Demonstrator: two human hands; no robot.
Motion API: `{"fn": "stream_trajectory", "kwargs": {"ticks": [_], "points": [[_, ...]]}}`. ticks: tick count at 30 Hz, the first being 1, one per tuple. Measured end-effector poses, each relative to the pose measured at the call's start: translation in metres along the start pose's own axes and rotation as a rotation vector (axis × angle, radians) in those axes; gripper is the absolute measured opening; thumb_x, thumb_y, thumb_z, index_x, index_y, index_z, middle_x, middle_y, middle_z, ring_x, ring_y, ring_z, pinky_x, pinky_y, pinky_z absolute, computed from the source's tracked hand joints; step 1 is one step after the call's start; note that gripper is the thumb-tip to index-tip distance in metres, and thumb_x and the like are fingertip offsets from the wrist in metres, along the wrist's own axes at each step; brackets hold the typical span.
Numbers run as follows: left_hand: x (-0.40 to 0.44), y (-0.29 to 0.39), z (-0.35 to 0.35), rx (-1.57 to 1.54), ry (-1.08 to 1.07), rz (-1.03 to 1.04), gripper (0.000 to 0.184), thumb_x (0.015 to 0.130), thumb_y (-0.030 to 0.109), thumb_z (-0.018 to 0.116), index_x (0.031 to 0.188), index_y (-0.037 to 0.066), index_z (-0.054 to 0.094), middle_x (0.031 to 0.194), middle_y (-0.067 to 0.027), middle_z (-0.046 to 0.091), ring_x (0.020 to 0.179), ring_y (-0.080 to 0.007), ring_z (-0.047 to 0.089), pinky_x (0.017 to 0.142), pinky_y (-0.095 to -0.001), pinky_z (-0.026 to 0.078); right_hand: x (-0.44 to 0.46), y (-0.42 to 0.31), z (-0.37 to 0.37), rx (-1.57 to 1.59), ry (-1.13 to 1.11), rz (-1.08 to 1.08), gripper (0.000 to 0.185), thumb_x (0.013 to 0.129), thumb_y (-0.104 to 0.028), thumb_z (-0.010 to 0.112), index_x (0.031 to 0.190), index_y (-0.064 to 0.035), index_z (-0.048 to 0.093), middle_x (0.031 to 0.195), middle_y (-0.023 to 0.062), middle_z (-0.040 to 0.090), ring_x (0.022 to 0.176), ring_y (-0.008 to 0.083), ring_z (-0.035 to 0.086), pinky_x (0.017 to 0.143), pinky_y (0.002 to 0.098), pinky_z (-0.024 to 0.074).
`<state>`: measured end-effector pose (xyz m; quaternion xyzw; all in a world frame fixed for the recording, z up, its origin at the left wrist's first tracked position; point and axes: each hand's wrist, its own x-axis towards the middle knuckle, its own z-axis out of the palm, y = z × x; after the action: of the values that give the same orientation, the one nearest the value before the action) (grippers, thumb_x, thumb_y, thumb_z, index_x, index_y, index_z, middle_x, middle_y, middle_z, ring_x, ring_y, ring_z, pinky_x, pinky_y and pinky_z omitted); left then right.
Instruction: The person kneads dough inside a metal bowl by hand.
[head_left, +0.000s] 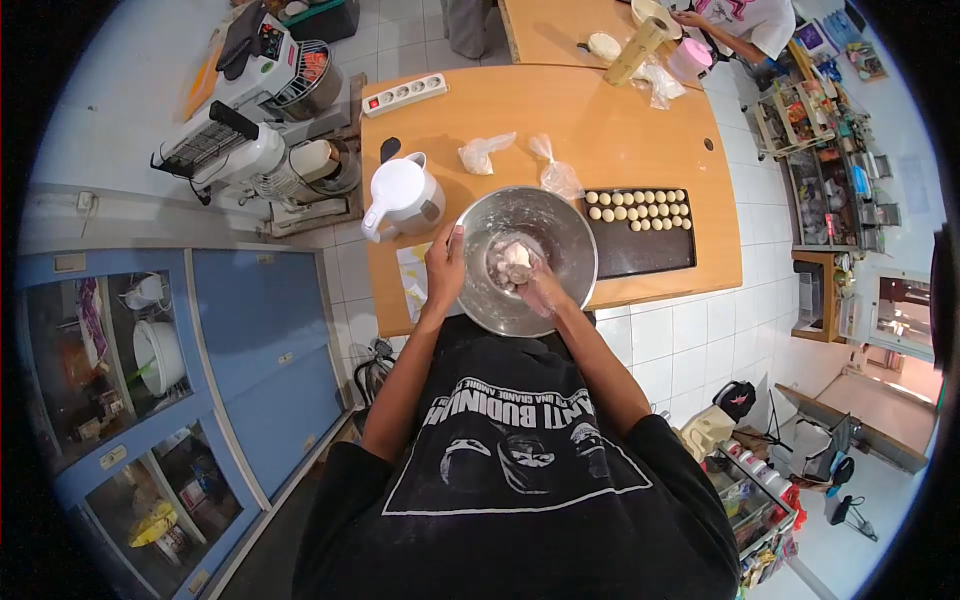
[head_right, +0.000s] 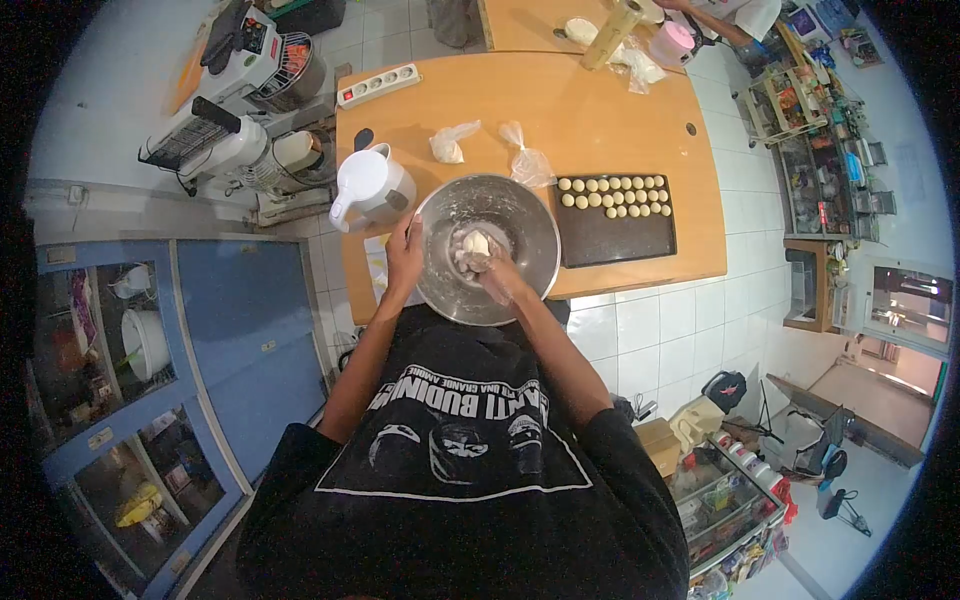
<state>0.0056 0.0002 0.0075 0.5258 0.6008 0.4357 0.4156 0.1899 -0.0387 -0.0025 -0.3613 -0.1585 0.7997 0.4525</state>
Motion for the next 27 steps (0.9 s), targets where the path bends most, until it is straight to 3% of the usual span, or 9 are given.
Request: {"fn": "stream_trajectory", "kwargs": {"ticks": [3,5,6,8,12,18,20,24,27], "points": [[0.0,0.003,-0.001,0.021,-0.017,-0.034,0.041,0.107,0.032,0.048,0.124,-0.002,0.063,0.107,-0.0212,0.071,0.099,-0.0291,0.069,0.087,-0.0373,0.05,-0.002,0.007,-0.002,-0.031,0.173,-0.023,0.029,0.095,-0.002,0.051,0.123,-0.0053,0.056,0.101,0.006,0.067,0.085,0.0157,0.065,0.067,0.0287,0.0499],[0.0,-0.004,0.001,0.034,0.008,0.004,0.041,0.107,0.032,0.048,0.123,-0.002,0.063,0.106,-0.0213,0.072,0.099,-0.0284,0.069,0.088,-0.0371,0.05,0.006,0.017,-0.017,-0.236,0.118,-0.083,0.02,0.104,-0.013,0.042,0.104,-0.0067,0.061,0.095,0.0069,0.067,0.072,0.0147,0.063,0.055,0.0275,0.0467],[0.0,-0.003,0.001,0.035,0.007,0.003,0.041,0.107,0.032,0.048,0.123,-0.002,0.063,0.106,-0.0213,0.072,0.099,-0.0284,0.069,0.088,-0.0371,0.05,0.007,0.021,-0.017,-0.235,0.118,-0.082,0.02,0.104,-0.013,0.042,0.104,-0.0067,0.061,0.095,0.0069,0.067,0.072,0.0147,0.063,0.055,0.0275,0.0467],[0.0,0.0,0.0,-0.006,-0.014,-0.022,0.041,0.107,0.032,0.048,0.122,-0.003,0.064,0.106,-0.0219,0.072,0.099,-0.0295,0.069,0.087,-0.0374,0.05,0.011,0.029,-0.016,-0.13,0.328,-0.068,0.02,0.101,-0.008,0.043,0.092,-0.0068,0.061,0.081,0.0052,0.064,0.064,0.0141,0.059,0.048,0.0259,0.0396],[0.0,0.0,0.001,0.007,0.001,-0.027,0.042,0.107,0.033,0.048,0.122,-0.003,0.064,0.106,-0.0222,0.072,0.099,-0.0308,0.069,0.087,-0.0378,0.05,0.004,0.03,-0.015,-0.132,0.241,-0.086,0.019,0.1,-0.007,0.044,0.095,-0.007,0.062,0.079,0.0056,0.064,0.063,0.0148,0.059,0.048,0.026,0.0396],[0.0,-0.004,0.0,0.042,-0.004,-0.019,0.042,0.107,0.033,0.047,0.121,-0.002,0.064,0.105,-0.0237,0.071,0.098,-0.0336,0.069,0.087,-0.0395,0.05,-0.001,0.015,0.016,-0.053,0.041,-0.055,0.023,0.106,-0.023,0.046,0.11,-0.0074,0.063,0.095,0.0041,0.066,0.076,0.0139,0.061,0.056,0.0273,0.0435],[0.001,-0.002,-0.003,0.008,-0.05,-0.088,0.041,0.106,0.031,0.051,0.125,-0.003,0.063,0.11,-0.0197,0.07,0.104,-0.0253,0.066,0.093,-0.036,0.048,-0.005,0.007,0.032,-0.022,0.151,-0.018,0.025,0.105,-0.028,0.05,0.118,-0.0088,0.06,0.108,0.0039,0.065,0.085,0.0146,0.063,0.066,0.0276,0.0485],[0.001,-0.013,-0.001,-0.019,-0.05,-0.043,0.04,0.107,0.03,0.05,0.124,-0.003,0.062,0.109,-0.019,0.07,0.102,-0.0252,0.066,0.092,-0.0357,0.048,0.0,0.016,-0.007,-0.264,0.08,-0.013,0.026,0.104,-0.026,0.052,0.123,-0.0091,0.058,0.114,0.0055,0.066,0.092,0.0163,0.065,0.074,0.0308,0.0538],[-0.001,0.0,-0.001,0.0,-0.02,-0.015,0.041,0.107,0.032,0.048,0.122,-0.002,0.064,0.104,-0.0223,0.071,0.097,-0.0306,0.069,0.086,-0.0384,0.05,0.005,0.02,-0.024,-0.005,-0.161,0.04,0.026,0.103,-0.023,0.055,0.124,-0.0083,0.058,0.118,0.0067,0.066,0.098,0.0176,0.067,0.081,0.0308,0.0557]]}}
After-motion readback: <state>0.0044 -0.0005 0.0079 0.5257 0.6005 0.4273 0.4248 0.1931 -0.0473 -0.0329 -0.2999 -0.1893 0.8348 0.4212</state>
